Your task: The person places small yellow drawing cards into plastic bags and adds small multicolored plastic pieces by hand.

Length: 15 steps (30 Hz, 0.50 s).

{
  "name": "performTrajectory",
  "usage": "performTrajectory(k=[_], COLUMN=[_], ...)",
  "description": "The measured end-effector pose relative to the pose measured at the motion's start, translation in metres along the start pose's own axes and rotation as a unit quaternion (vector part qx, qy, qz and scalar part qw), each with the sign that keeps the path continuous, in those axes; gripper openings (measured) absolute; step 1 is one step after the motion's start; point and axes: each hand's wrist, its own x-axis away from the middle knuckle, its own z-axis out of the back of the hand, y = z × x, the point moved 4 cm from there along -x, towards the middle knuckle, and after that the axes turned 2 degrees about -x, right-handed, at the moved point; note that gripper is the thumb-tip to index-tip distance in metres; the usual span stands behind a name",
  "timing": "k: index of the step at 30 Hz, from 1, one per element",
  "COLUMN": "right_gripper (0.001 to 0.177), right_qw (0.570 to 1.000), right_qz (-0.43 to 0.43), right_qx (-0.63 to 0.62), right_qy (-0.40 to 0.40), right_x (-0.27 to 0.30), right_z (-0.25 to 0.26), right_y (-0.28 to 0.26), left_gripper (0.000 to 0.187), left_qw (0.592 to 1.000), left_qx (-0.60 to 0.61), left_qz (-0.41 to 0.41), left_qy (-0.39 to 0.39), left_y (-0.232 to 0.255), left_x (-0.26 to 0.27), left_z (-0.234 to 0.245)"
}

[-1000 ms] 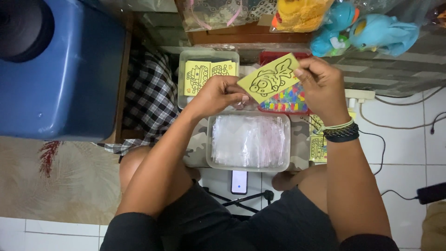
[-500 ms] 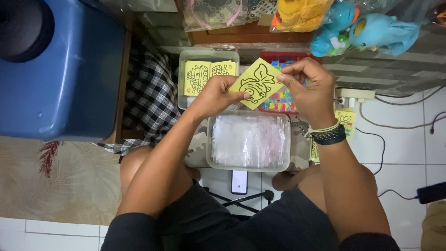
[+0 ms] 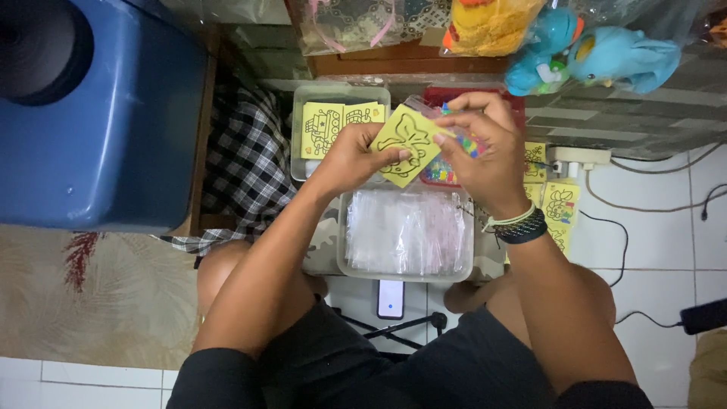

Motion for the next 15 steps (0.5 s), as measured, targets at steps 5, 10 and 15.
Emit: performTrajectory(k=[5, 10, 15], right_gripper=[0.016, 0.016, 0.018], right_qw=[0.998, 0.998, 0.996], right_qz=[0.015, 0.005, 0.015], right_qx=[0.012, 0.003, -0.019], right_qy=[-0.057, -0.063, -0.09], right_x=[0.003, 0.004, 0.009], right_z=[-0.007, -0.008, -0.022], right_y=[0.01, 0.012, 0.02], left_gripper=[0.01, 0.009, 0.014], left_qw=[1.0, 1.0, 1.0], left_qx=[0.007, 0.012, -0.01], left_qz=[-0.001, 0.004, -0.011], left_qy=[0.0, 0.008, 0.009], left_y=[-0.002, 0.003, 0.006], left_x=[-0.001, 0.001, -0.001], left_z=[0.002, -0.001, 0.001])
